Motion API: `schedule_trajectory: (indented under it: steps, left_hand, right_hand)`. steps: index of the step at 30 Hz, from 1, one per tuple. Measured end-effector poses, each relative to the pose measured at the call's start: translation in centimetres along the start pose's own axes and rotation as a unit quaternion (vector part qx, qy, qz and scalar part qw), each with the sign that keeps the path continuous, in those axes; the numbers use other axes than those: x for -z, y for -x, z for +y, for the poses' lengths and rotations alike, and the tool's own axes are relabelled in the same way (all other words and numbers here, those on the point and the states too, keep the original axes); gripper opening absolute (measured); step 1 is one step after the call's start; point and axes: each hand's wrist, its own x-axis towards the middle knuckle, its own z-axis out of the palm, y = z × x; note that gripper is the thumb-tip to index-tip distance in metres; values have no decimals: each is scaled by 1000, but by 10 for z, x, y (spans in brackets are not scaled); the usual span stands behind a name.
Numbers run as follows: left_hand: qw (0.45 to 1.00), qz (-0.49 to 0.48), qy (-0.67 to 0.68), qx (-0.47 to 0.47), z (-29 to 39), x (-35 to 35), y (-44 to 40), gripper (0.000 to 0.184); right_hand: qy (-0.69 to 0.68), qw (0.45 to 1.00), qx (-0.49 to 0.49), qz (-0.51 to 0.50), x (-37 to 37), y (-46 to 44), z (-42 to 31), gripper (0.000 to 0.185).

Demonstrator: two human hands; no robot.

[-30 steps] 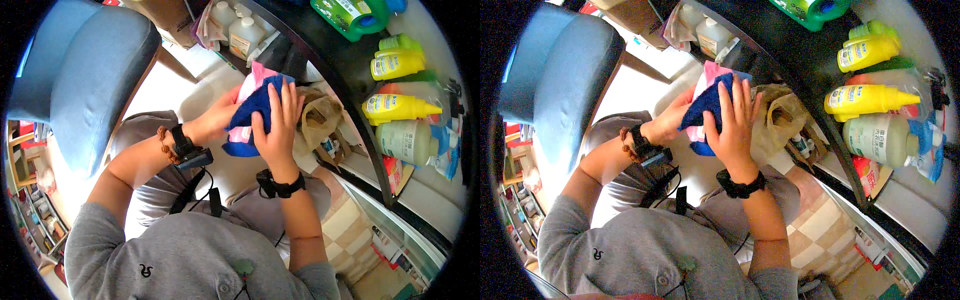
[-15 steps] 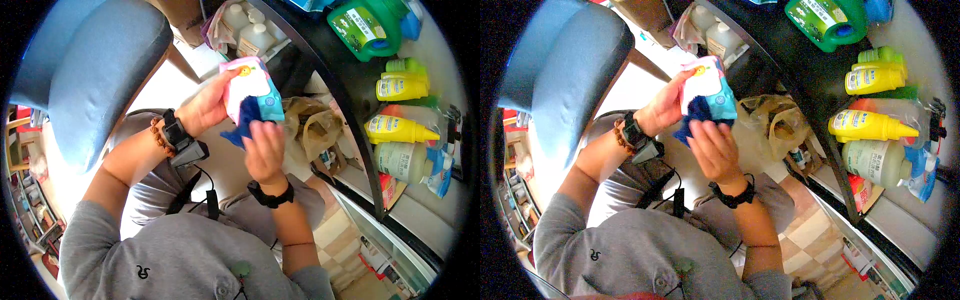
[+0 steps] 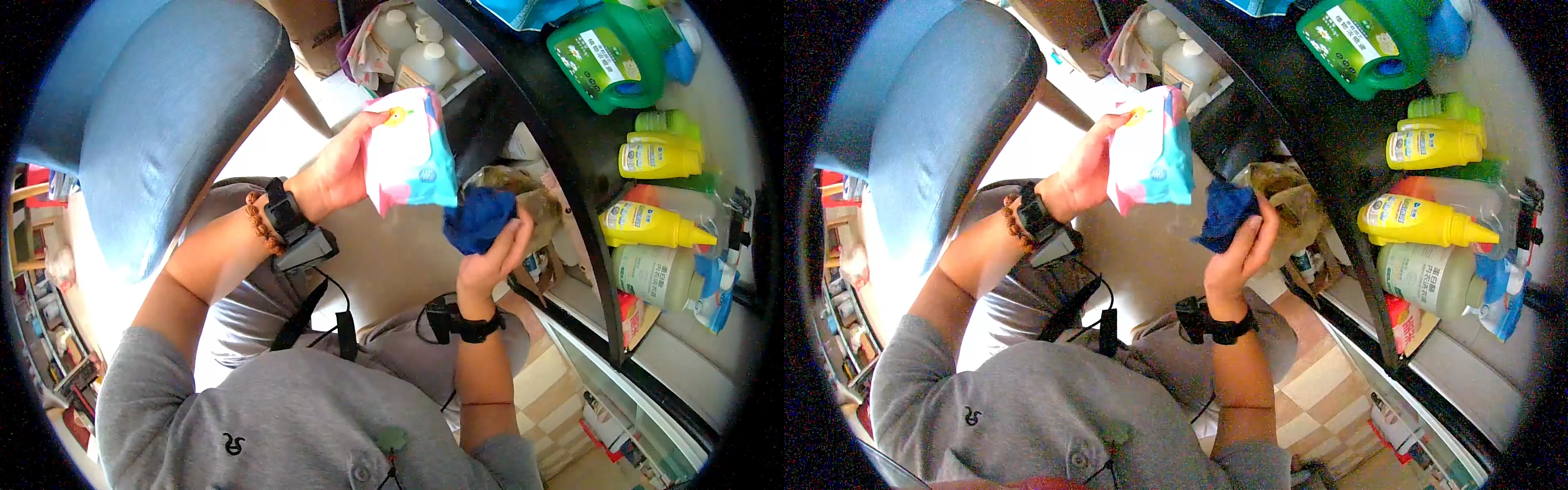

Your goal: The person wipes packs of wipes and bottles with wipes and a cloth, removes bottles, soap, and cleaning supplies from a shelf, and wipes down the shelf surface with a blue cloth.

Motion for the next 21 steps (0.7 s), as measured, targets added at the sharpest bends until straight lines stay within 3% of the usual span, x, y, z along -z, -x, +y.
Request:
schedule_trajectory:
  steps: [2, 3, 4, 6, 9, 11, 12, 14, 15, 16, 18, 21]
  left_hand:
    - [998, -52, 9, 30, -3, -3, 3, 51]
    - [999, -41, -27, 11, -9, -7, 3, 55]
    - [998, -46, -24, 25, -14, -9, 4, 55]
    - [997, -54, -16, 52, -20, -12, 5, 56]
    - [994, -59, -64, 73, -26, -3, -4, 55]
    - [995, -18, -70, 72, -32, -2, -8, 51]
    - [994, -44, -42, 86, -36, 4, -11, 51]
    - [989, -94, 16, 111, -49, 26, -18, 51]
    - [995, 14, 7, 97, -54, 19, -14, 53]
    - [989, -66, -45, 123, -50, 23, -13, 54]
    - [977, -11, -157, 143, -47, 11, -5, 58]
    - [979, -36, -150, 136, -59, 6, -2, 59]
  right_hand:
    - [27, 992, -34, -116, 16, -6, 9, 49]
    - [55, 984, -52, -161, 3, -6, -15, 64]
    - [100, 980, 1, -174, -1, -3, -12, 62]
    - [63, 982, -69, -166, -5, 8, -14, 54]
    - [111, 986, 15, -127, -2, 16, -11, 50]
    - [184, 954, 144, -188, -5, 10, -10, 48]
    - [218, 928, 209, -217, -7, 7, -10, 48]
    - [186, 927, 182, -270, -11, 9, -23, 51]
    - [110, 954, 167, -224, -6, 10, -24, 53]
    - [38, 973, 150, -171, 3, 9, -24, 57]
    - [-77, 990, 72, -89, 10, 5, -37, 47]
    - [212, 941, 193, -181, 9, -5, -47, 30]
